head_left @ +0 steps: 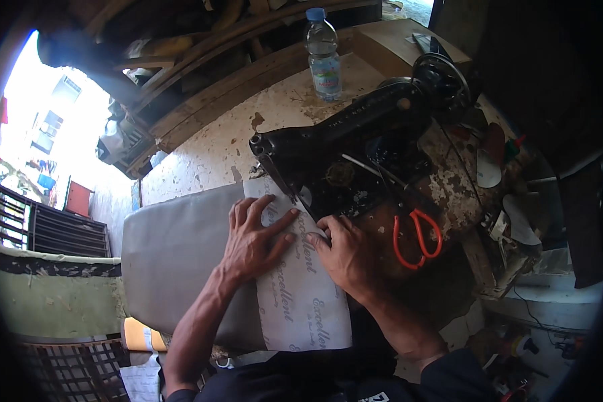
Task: The person gathers fabric pieces, trims them with scissors, aligns the fabric with a pattern over a cushion, and sews the pieces together using a sewing machine.
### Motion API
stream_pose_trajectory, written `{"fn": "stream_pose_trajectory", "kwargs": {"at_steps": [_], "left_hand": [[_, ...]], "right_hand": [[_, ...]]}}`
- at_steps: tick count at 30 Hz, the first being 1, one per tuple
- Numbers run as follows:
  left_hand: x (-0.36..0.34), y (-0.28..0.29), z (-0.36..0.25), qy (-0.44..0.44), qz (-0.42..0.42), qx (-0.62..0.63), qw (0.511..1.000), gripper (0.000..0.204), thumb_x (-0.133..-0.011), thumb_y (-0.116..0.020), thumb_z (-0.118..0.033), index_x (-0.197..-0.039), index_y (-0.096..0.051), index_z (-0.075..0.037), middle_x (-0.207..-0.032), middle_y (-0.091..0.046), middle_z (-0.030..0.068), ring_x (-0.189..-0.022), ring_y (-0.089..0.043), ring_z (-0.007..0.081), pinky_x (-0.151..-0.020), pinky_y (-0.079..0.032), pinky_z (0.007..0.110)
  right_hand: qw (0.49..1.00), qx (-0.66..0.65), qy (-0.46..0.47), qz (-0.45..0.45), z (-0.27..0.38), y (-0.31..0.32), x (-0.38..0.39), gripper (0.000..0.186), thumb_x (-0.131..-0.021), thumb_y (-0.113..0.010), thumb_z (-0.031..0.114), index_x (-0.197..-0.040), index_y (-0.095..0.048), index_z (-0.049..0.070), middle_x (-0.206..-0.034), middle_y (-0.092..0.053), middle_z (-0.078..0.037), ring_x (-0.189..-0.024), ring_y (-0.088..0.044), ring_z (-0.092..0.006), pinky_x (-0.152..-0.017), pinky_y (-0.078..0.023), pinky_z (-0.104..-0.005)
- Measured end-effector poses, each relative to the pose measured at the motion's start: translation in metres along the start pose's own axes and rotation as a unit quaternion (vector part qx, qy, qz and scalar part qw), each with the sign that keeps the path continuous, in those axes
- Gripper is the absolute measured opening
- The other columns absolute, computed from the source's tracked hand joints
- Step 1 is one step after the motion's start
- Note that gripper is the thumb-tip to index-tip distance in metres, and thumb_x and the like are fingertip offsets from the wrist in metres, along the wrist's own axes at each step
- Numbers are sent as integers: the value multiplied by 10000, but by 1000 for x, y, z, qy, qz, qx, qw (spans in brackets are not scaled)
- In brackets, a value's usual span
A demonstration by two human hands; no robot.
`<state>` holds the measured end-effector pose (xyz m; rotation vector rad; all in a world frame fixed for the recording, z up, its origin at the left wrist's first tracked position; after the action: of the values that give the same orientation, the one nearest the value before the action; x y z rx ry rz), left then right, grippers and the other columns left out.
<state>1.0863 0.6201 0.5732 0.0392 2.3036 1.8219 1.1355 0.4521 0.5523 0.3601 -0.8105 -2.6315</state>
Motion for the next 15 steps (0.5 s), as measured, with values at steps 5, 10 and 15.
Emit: {"fn": "stream_pose_trajectory", "kwargs": {"at_steps": [5, 10, 15], "left_hand": [[5, -6, -7, 58, -12, 32, 998, 508, -937, -652, -407, -1413, -627, -230, -1514, -410, 195, -1412, -315, 425, -1201, -186, 582], [7, -3, -16, 36, -11, 16, 999, 527, -940, -647, -435, -1433, -605, -252, -1565, -406, 150, -1438, -307, 423, -1207, -152, 620], [8, -9, -15, 56, 19, 10, 998, 558, -942, -644, -464, -1457, -573, -263, -1564, -430, 110, -1445, -318, 405, -1203, -139, 652]], "right_hand": [[998, -37, -49, 34, -5, 0, -6, 231, -951, -700, 221, -1097, -648, 50, -978, -724, -173, -887, -712, -352, -749, -554, -438], [995, -94, -27, -2, -15, 9, -18, 208, -973, -655, 176, -1139, -707, 63, -988, -737, -168, -886, -729, -345, -753, -573, -413], [998, -50, 15, 23, -4, 11, -17, 206, -976, -644, 159, -1127, -733, 51, -1019, -741, -172, -895, -735, -330, -766, -582, -396]]}}
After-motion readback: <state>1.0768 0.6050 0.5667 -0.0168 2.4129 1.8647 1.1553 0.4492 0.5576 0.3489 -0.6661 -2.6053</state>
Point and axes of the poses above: each hand's wrist, its own x-axis away from the middle knuckle, its own y-axis out of the back of the hand, z = x × y, the point moved 7 cm from there along -x, towards the middle knuckle
